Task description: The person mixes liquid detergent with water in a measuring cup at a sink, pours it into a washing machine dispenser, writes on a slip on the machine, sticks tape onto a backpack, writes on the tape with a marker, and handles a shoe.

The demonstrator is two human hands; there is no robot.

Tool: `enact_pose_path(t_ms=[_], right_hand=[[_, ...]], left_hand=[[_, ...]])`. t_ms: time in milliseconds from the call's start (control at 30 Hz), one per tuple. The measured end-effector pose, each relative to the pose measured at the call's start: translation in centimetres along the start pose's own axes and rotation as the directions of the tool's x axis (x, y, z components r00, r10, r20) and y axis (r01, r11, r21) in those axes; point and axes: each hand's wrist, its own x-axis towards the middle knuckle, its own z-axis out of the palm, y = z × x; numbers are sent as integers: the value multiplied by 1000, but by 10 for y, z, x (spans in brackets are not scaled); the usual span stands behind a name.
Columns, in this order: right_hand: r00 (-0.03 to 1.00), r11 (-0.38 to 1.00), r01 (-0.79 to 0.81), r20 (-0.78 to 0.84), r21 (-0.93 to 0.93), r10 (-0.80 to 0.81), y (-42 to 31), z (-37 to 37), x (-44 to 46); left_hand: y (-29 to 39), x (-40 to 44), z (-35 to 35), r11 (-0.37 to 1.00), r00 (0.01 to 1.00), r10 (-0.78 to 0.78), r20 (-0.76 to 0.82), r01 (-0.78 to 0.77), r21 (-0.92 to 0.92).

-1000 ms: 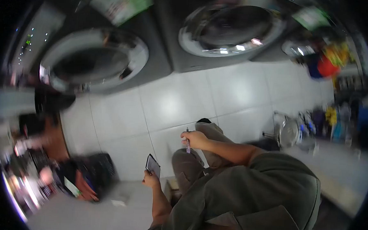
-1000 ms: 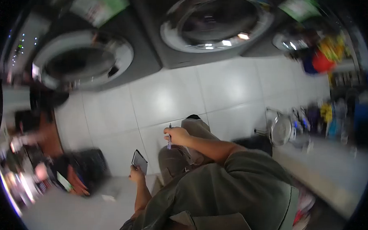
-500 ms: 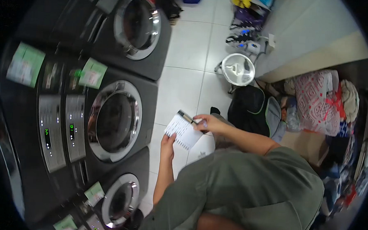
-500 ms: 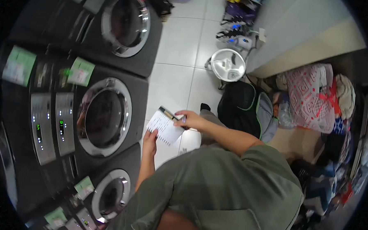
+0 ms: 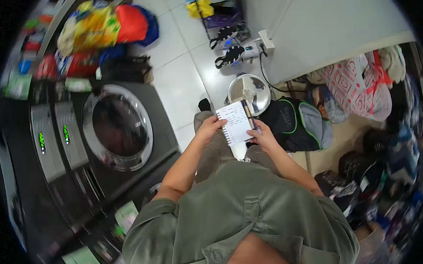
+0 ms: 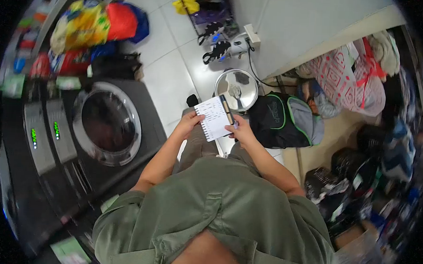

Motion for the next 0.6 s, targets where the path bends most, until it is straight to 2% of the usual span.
enact_pose_path(t_ms=[33, 100, 133, 167, 200, 233, 267, 300, 333, 367, 400, 433, 500, 567, 600], right_hand=[[999, 999, 5, -45, 45, -3, 1, 1, 14], [962, 988, -60, -254, 145, 96, 4, 7, 46], [928, 971, -56, -347, 233, 137, 13, 7, 60], [905, 961, -63, -390, 270, 169, 20, 10, 68], [792, 943, 8, -577, 334, 198, 22, 14, 79], [644, 922, 86, -727, 378, 238, 22, 17, 94], [649, 902, 146, -727, 407, 224, 29, 10, 102], [588, 906, 143, -770, 399, 247, 31, 5, 110], [544, 894, 199, -804, 401, 240, 40, -7, 123], [498, 883, 254, -836, 395, 231, 49, -21, 137], [408, 909, 224, -881, 352, 241, 40, -30, 147], [393, 913, 218, -888, 343, 239, 42, -50, 166], [330, 956, 201, -934, 213, 139, 54, -94, 206], [239, 967, 219, -968, 127, 73, 64, -142, 253], [177, 980, 200, -984, 14, -23, 74, -170, 278]], left_hand=[[4, 33, -12, 998, 997, -44, 63, 42, 42], [8, 113, -51, 985, 976, -128, 176, 104, 140], [-3, 152, -72, 899, 983, -168, 78, 120, 422], [-13, 180, -81, 740, 985, -169, -21, 141, 657], [16, 189, -69, 408, 995, -97, 7, 33, 912], [34, 206, -59, 394, 991, -125, 38, 15, 919], [43, 221, -50, 84, 990, -42, 136, -132, 988], [44, 241, -43, -238, 966, 16, 258, -247, 939], [39, 265, -37, -243, 962, -4, 273, -266, 933], [31, 293, -30, -365, 941, -17, 338, -320, 874], [21, 320, -18, -473, 916, -26, 400, -364, 803], [7, 346, -7, -459, 912, -31, 408, -376, 805], [-23, 388, 12, -444, 830, -14, 557, -504, 740], [-58, 436, 36, -452, 805, -16, 593, -535, 714], [-77, 456, 45, -471, 776, -14, 630, -561, 681]])
